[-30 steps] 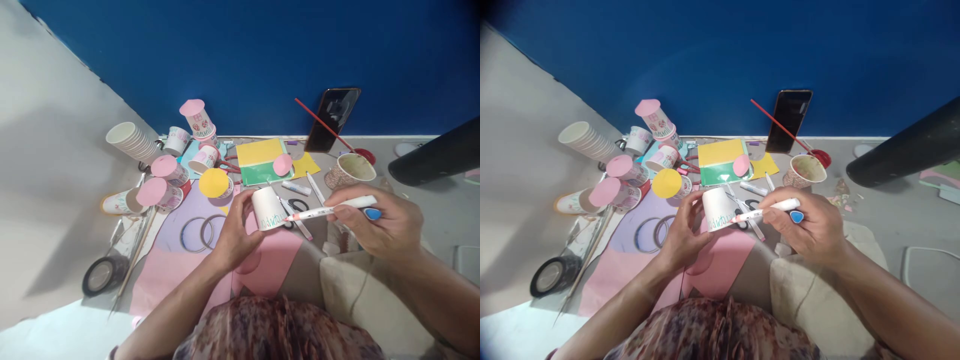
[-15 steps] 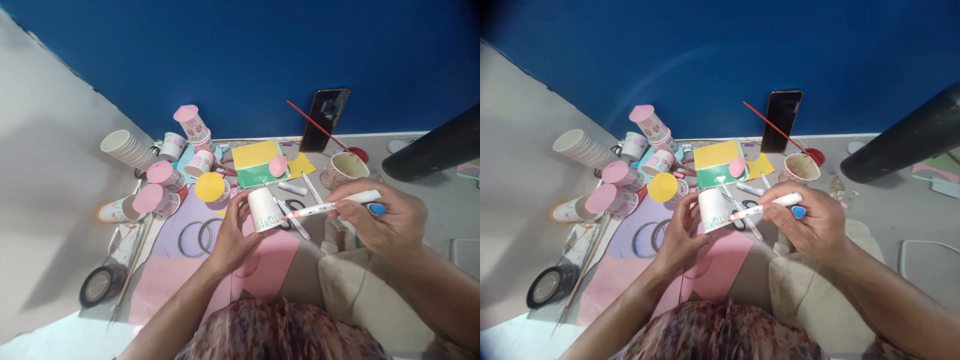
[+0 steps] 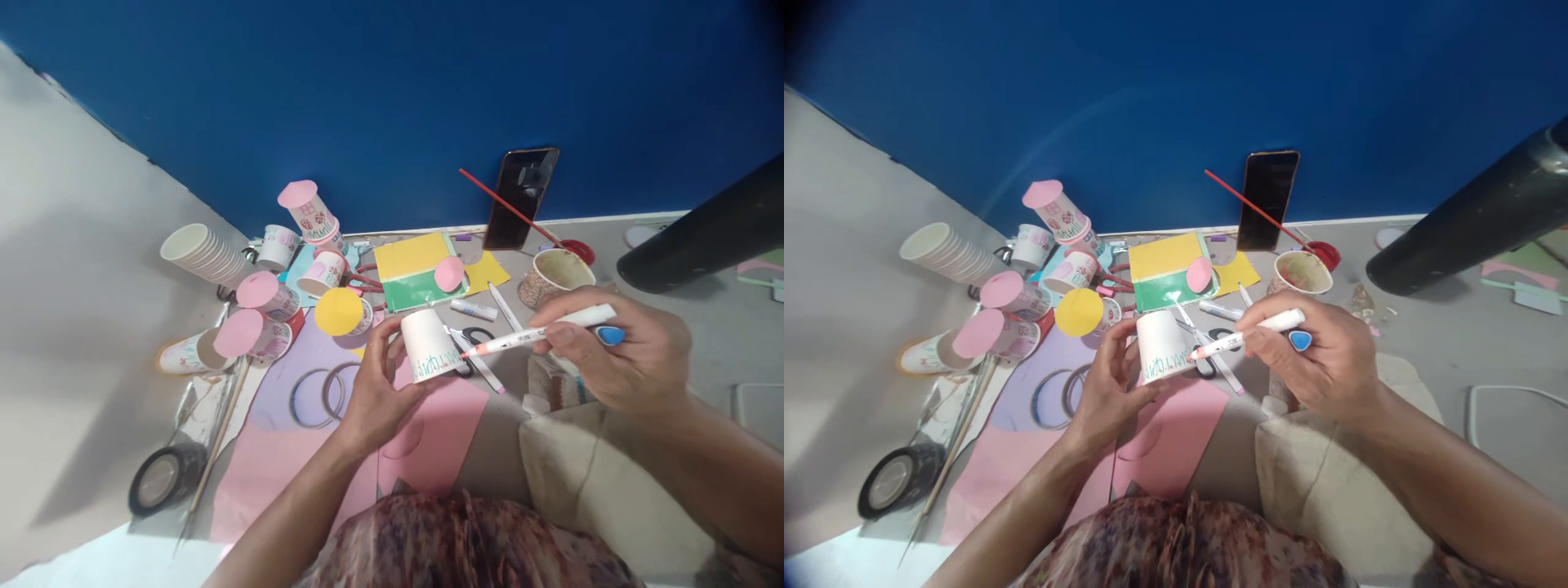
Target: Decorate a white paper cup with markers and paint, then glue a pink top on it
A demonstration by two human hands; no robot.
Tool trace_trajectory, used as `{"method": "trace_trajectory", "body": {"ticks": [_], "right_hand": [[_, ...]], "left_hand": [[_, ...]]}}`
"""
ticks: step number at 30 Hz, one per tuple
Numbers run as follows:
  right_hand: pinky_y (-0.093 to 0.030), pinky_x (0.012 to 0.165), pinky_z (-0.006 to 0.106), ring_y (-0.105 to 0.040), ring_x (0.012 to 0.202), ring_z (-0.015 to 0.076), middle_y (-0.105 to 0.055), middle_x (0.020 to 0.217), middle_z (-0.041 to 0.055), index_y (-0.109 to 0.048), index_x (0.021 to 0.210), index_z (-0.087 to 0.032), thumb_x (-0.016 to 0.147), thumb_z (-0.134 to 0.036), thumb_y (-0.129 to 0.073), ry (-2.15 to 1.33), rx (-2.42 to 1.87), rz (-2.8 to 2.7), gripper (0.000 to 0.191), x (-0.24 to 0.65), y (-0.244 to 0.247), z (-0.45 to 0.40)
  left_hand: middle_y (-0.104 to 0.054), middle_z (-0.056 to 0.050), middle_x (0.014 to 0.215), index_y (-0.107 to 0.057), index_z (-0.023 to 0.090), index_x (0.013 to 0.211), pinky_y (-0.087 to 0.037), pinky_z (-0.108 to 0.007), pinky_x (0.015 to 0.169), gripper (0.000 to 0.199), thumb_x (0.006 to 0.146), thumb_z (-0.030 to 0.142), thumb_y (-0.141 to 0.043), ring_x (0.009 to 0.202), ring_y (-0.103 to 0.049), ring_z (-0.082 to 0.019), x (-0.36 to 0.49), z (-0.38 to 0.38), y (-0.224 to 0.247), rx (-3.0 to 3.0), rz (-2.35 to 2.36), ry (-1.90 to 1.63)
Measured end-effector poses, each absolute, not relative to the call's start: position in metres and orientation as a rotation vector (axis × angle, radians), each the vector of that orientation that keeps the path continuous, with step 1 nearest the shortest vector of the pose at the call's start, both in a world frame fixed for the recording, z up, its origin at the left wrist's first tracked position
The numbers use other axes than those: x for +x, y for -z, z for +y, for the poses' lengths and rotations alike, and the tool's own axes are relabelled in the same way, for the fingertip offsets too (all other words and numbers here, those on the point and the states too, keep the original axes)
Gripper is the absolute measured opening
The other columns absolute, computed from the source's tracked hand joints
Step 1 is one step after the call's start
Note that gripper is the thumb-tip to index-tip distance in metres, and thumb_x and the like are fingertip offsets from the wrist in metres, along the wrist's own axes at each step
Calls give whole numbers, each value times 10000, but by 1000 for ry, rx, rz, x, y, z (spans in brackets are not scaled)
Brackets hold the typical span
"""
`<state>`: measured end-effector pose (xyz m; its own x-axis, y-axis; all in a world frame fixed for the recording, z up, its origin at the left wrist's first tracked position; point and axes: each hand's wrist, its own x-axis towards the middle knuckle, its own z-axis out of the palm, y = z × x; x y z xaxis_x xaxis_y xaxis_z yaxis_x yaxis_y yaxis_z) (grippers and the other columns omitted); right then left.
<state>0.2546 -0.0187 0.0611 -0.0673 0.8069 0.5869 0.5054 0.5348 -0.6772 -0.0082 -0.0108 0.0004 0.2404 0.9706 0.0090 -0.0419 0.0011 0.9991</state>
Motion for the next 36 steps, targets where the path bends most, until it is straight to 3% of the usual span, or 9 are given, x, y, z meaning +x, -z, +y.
{"method": "trace_trajectory", "body": {"ticks": [6,16,25,36], "right_hand": [[-444,462,244,-600,487,106,-715,657,-72,-730,916,-279,987,-227,-675,-338,-1101,-1772,104,252,-60,-18],[-516,512,235,-642,494,111,-737,648,-82,-740,958,-292,973,-203,-687,-366,-1095,-1712,106,254,-61,-18],[-471,474,212,-594,474,87,-715,643,-88,-730,918,-281,989,-234,-681,-366,-1106,-1752,98,252,-61,-17],[-497,491,241,-637,498,117,-733,649,-71,-751,963,-290,978,-215,-685,-366,-1088,-1707,101,256,-61,-18]], "left_hand": [[-559,-128,1525,-487,279,1326,-485,-497,1224,710,768,352,-919,1459,-585,-324,-8,-10,-1,1298,993,-1058],[-549,-127,1532,-485,286,1343,-514,-492,1193,739,765,420,-926,1454,-586,-330,-9,-11,0,1286,1022,-1060],[-563,-121,1507,-478,289,1340,-518,-485,1190,719,778,399,-913,1432,-603,-312,-9,-10,1,1310,997,-1070],[-579,-130,1515,-450,303,1355,-563,-458,1135,816,736,460,-958,1417,-618,-313,-9,-11,3,1262,1022,-1046]]}}
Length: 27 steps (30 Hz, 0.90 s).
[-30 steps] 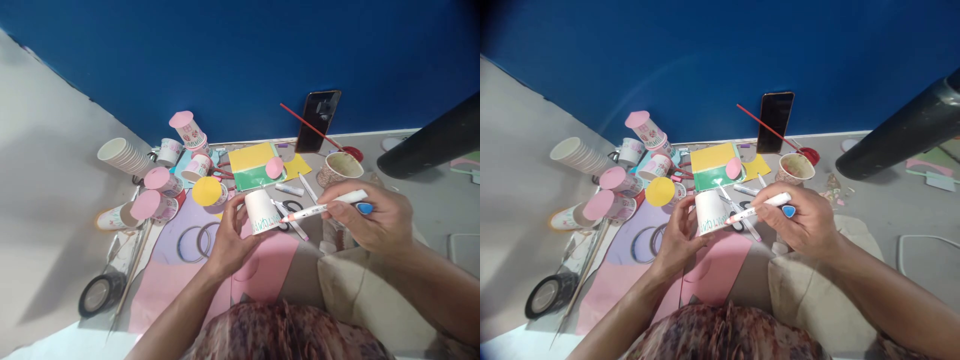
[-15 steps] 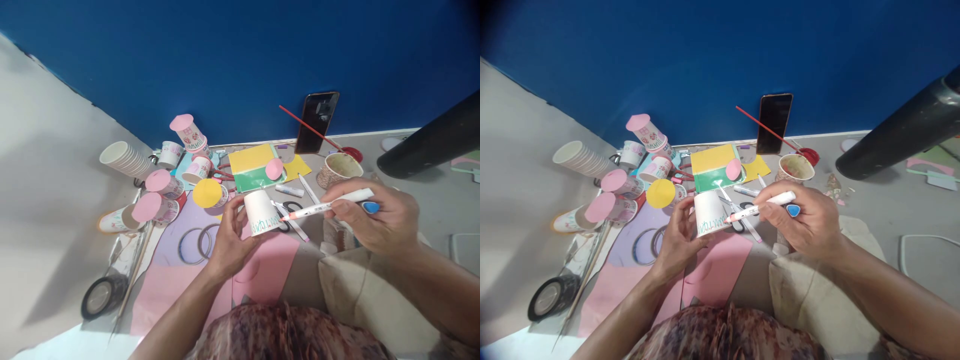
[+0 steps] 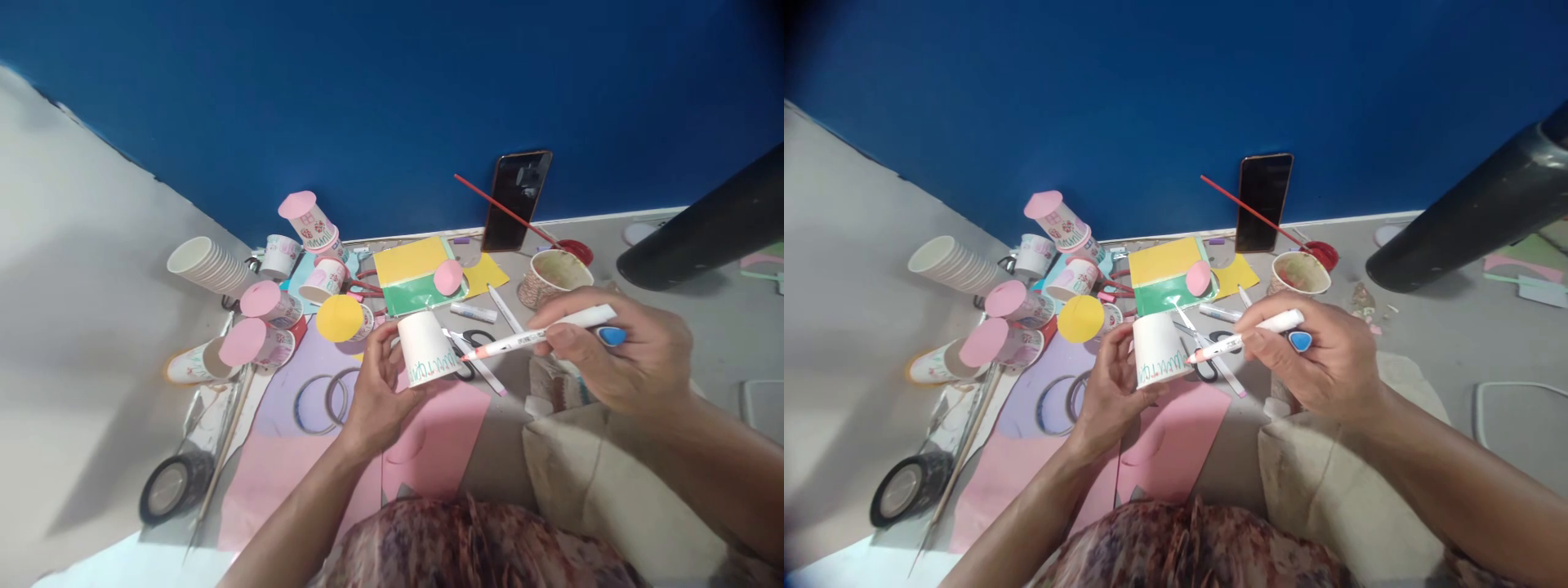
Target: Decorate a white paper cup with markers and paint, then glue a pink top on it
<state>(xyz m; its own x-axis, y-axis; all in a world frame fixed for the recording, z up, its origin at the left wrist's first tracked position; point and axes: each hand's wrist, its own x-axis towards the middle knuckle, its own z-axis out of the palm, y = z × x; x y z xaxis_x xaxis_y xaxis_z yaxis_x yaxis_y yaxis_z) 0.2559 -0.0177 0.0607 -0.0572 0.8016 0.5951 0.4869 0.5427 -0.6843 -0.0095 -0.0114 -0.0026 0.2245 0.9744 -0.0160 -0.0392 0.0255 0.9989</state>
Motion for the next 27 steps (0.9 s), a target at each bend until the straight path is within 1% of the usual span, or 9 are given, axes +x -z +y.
{"method": "trace_trajectory", "body": {"ticks": [4,9,14,19,22,25,27], "right_hand": [[-499,490,224,-641,503,106,-738,657,-76,-739,977,-287,987,-213,-677,-372,-1083,-1711,97,253,-63,-18],[-486,474,219,-604,479,94,-722,651,-82,-724,919,-279,992,-225,-673,-376,-1090,-1737,105,252,-64,-18],[-502,503,224,-620,492,96,-720,645,-85,-732,954,-277,994,-210,-668,-356,-1076,-1708,101,254,-64,-18],[-503,503,219,-640,509,96,-728,668,-83,-730,954,-280,997,-210,-671,-384,-1070,-1697,101,253,-63,-19],[-492,495,220,-621,509,94,-722,671,-85,-727,962,-287,1004,-232,-668,-402,-1069,-1685,91,252,-64,-20],[-471,483,214,-593,504,84,-718,681,-86,-721,947,-287,1002,-236,-670,-417,-1065,-1703,90,251,-64,-20],[-483,503,212,-616,532,83,-734,710,-82,-716,937,-286,999,-234,-670,-439,-1056,-1717,94,251,-64,-19]], "left_hand": [[-611,-122,1492,-454,308,1363,-583,-445,1114,845,713,404,-986,1391,-644,-302,-9,-11,5,1220,1012,-1053],[-629,-124,1487,-444,313,1360,-579,-460,1125,870,696,423,-995,1404,-638,-310,-9,-11,6,1234,1017,-1055],[-624,-132,1489,-425,316,1376,-594,-458,1092,875,710,433,-981,1372,-658,-319,-10,-11,6,1220,1021,-1043],[-627,-122,1481,-449,304,1372,-594,-432,1075,877,682,325,-990,1359,-659,-309,-11,-11,6,1185,996,-1062],[-642,-118,1462,-465,292,1362,-593,-414,1064,875,662,256,-989,1349,-663,-308,-10,-11,5,1135,986,-1068],[-658,-110,1440,-475,291,1355,-592,-405,1060,884,642,213,-992,1339,-670,-306,-10,-11,4,1100,971,-1078],[-664,-102,1430,-481,295,1354,-600,-398,1043,890,633,200,-995,1334,-672,-307,-10,-11,4,1079,969,-1085]]}}
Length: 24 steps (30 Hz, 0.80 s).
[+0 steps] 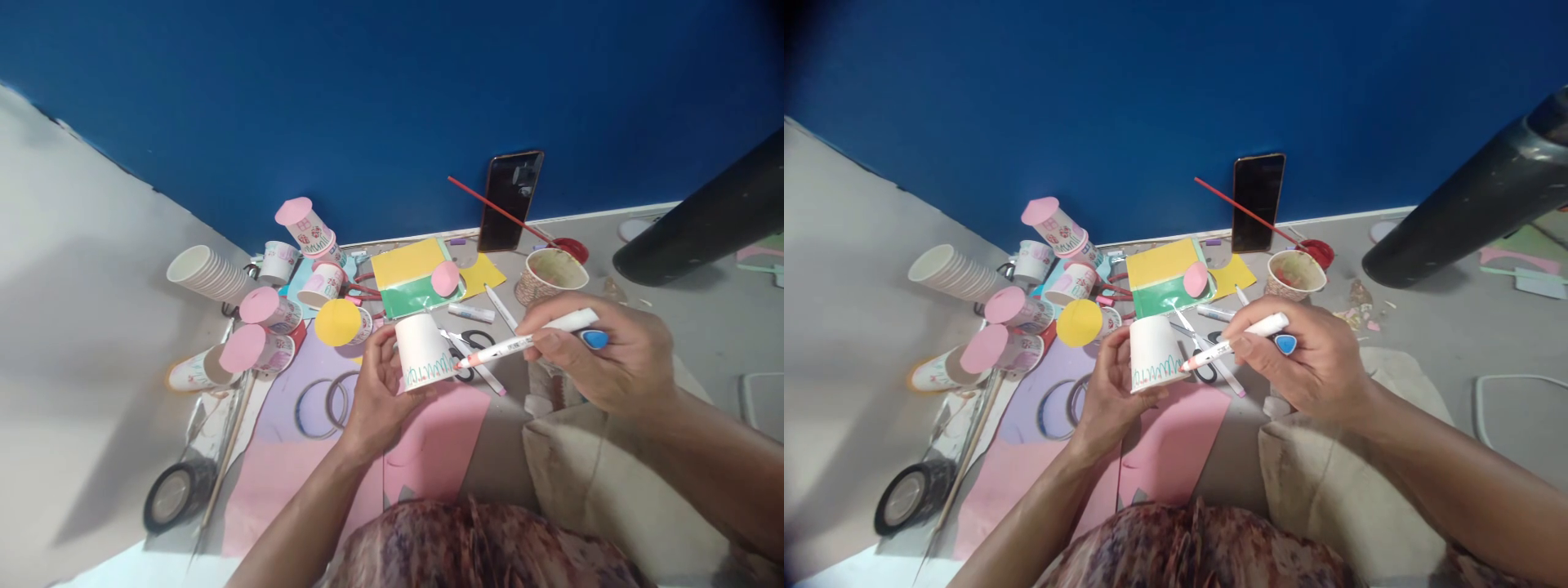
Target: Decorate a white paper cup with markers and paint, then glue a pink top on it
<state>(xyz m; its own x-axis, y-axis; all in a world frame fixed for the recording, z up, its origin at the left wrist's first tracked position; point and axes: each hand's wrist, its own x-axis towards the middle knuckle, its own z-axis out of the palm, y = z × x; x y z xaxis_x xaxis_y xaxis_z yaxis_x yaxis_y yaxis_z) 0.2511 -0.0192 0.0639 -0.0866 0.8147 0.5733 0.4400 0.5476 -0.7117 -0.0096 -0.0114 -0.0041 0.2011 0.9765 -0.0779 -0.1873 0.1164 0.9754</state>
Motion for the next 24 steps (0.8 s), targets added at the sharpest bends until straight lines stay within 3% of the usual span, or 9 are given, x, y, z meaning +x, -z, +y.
{"method": "trace_trajectory", "body": {"ticks": [8,12,18,24], "right_hand": [[-508,544,210,-637,536,79,-744,693,-91,-728,936,-284,987,-234,-692,-442,-1065,-1641,80,251,-65,-20],[-516,543,198,-653,556,82,-744,693,-84,-729,941,-276,992,-238,-688,-514,-1053,-1662,76,250,-65,-18],[-517,546,174,-648,541,63,-743,676,-90,-738,942,-265,985,-223,-693,-481,-1038,-1619,75,250,-65,-17],[-538,569,166,-661,557,64,-751,688,-87,-742,962,-264,992,-231,-693,-470,-1019,-1595,66,247,-64,-20]], "left_hand": [[-650,-109,1424,-474,302,1344,-655,-346,880,956,574,193,-1029,1339,-665,-348,-10,-12,4,975,964,-1081],[-676,-88,1379,-486,302,1330,-655,-321,870,929,582,174,-1022,1313,-683,-329,-9,-12,1,958,952,-1085],[-724,-91,1281,-486,281,1376,-652,-285,727,985,563,199,-1036,1093,-764,-293,-17,-10,0,881,977,-1039],[-744,-111,1271,-481,267,1408,-658,-332,783,1063,521,270,-1066,1043,-771,-288,-18,-10,5,882,976,-1005]]}}
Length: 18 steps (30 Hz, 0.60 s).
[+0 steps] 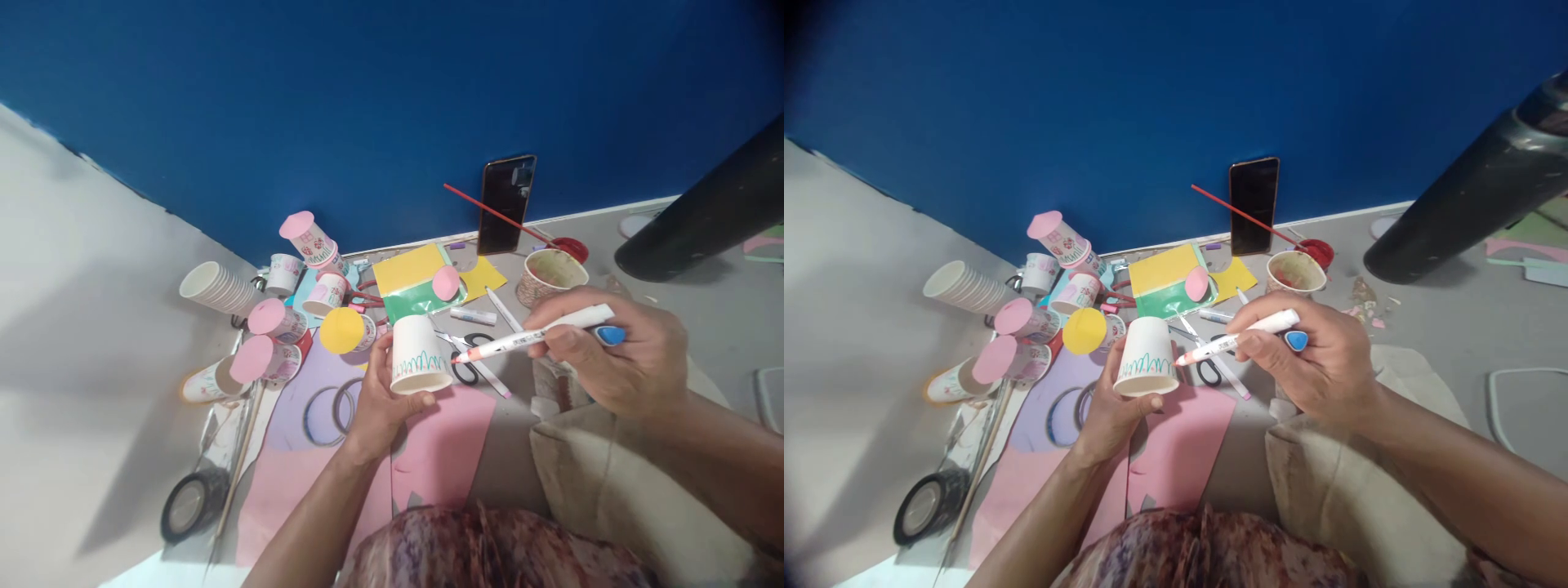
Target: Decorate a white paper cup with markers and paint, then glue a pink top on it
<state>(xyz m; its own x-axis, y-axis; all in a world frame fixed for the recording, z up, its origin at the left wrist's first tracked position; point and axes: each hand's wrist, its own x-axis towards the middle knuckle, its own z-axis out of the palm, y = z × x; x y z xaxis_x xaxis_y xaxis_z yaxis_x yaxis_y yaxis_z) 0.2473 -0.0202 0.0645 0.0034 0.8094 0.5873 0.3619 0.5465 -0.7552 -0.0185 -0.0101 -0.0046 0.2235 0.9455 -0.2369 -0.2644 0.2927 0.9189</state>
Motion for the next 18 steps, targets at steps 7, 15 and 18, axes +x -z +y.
{"method": "trace_trajectory", "body": {"ticks": [7,15,18], "right_hand": [[-503,512,177,-626,526,65,-759,722,-85,-744,975,-286,1001,-274,-697,-519,-1030,-1627,56,247,-63,-23],[-514,492,244,-631,517,125,-729,643,-59,-754,957,-286,989,-257,-699,-562,-1012,-1543,71,247,-64,-22],[-516,499,246,-626,516,123,-739,660,-48,-764,956,-277,983,-266,-718,-578,-1008,-1538,55,246,-64,-22]], "left_hand": [[-747,-126,1291,-454,265,1433,-658,-383,866,1052,565,257,-1049,1093,-775,-305,-16,-12,4,912,959,-972],[-743,-148,1328,-497,250,1438,-640,-416,910,1074,531,286,-1071,1131,-761,-319,-14,-14,7,851,914,-1001],[-756,-136,1304,-519,247,1420,-632,-415,905,1047,533,283,-1073,1097,-766,-302,-12,-14,5,832,898,-1007]]}}
